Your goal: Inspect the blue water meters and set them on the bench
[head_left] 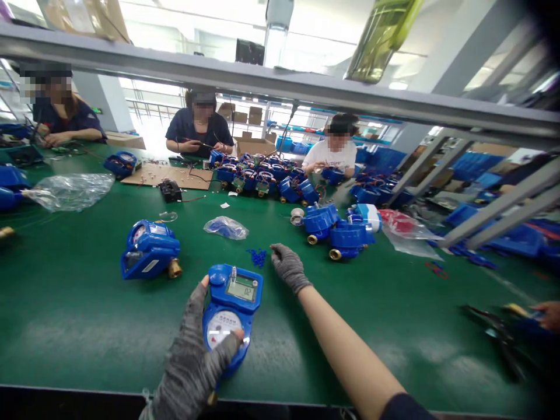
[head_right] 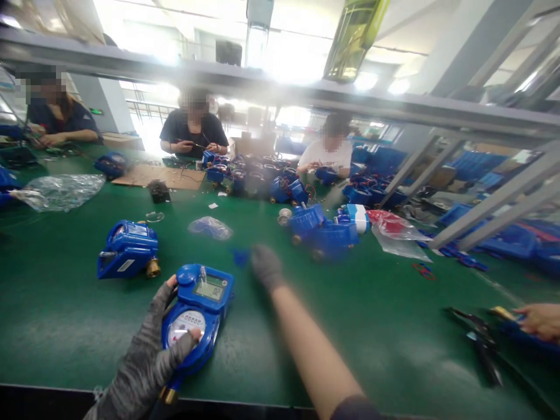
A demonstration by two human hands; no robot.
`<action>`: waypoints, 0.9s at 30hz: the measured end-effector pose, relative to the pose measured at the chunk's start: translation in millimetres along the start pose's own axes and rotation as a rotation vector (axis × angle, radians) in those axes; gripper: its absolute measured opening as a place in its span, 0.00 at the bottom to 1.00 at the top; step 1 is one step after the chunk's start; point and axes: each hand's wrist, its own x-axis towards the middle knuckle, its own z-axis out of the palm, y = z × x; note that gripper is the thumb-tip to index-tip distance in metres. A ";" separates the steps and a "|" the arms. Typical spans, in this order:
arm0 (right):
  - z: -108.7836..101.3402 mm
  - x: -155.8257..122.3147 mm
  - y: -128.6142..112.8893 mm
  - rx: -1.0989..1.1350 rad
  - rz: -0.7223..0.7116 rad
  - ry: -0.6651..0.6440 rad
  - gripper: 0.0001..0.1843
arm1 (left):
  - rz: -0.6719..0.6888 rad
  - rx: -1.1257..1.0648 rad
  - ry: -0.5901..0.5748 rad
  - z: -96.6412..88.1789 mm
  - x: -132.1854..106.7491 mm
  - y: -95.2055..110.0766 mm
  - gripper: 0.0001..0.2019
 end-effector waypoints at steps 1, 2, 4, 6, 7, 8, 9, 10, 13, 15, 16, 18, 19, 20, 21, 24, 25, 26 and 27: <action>7.7 7.9 4.1 -0.028 0.007 -0.009 0.15 | 0.009 0.087 0.003 2.9 -10.6 -4.2 0.47; 13.3 13.3 6.4 -0.056 0.011 -0.019 0.15 | 0.022 0.144 0.046 5.6 -19.2 -8.5 0.48; 19.7 18.7 8.1 -0.106 0.009 -0.038 0.14 | 0.032 0.207 0.066 8.7 -28.0 -16.0 0.46; 22.5 20.8 8.6 -0.145 0.004 -0.051 0.13 | 0.065 0.217 0.066 8.0 -26.1 -21.2 0.43; 23.2 21.6 8.9 -0.159 0.004 -0.055 0.13 | 0.093 0.209 0.056 6.0 -22.3 -23.1 0.41; 23.8 22.3 9.4 -0.171 0.007 -0.059 0.14 | 0.129 0.195 0.047 3.2 -17.5 -24.7 0.39; 24.3 23.1 9.9 -0.178 0.011 -0.063 0.14 | 0.167 0.176 0.036 -0.2 -12.3 -26.1 0.37; 24.7 23.9 10.5 -0.181 0.015 -0.067 0.14 | 0.198 0.157 0.022 -3.8 -7.2 -27.3 0.35; 25.4 27.0 11.2 -0.170 0.033 -0.078 0.12 | 0.238 0.131 -0.007 -12.4 3.7 -28.9 0.32; 25.1 30.8 10.9 -0.147 0.051 -0.082 0.11 | 0.246 0.121 -0.007 -14.5 6.1 -28.2 0.31; 24.5 33.3 10.7 -0.131 0.060 -0.083 0.10 | 0.247 0.108 -0.004 -14.4 6.0 -27.7 0.31; 22.0 38.5 10.9 -0.088 0.076 -0.085 0.08 | 0.240 0.071 -0.003 -13.1 3.9 -27.4 0.29; 20.1 40.2 11.2 -0.061 0.083 -0.086 0.07 | 0.228 0.056 -0.006 -12.4 2.5 -28.0 0.28; 17.9 40.3 11.7 -0.029 0.088 -0.087 0.06 | 0.215 0.046 -0.009 -12.1 1.0 -29.3 0.27; 15.3 38.2 12.1 0.008 0.090 -0.086 0.06 | 0.201 0.042 -0.010 -12.3 -0.2 -31.3 0.27; 5.7 13.9 10.8 0.141 0.068 -0.081 0.08 | 0.179 0.063 -0.042 -16.3 -1.6 -39.8 0.28; 1.9 -0.3 8.8 0.181 0.053 -0.082 0.09 | 0.186 0.077 -0.064 -18.3 -1.5 -42.5 0.28; -2.2 -16.8 5.6 0.233 0.034 -0.081 0.10 | 0.196 0.092 -0.083 -20.2 -1.1 -44.7 0.29; -6.5 -34.6 1.1 0.302 0.012 -0.081 0.10 | 0.207 0.104 -0.094 -21.7 -0.8 -45.9 0.28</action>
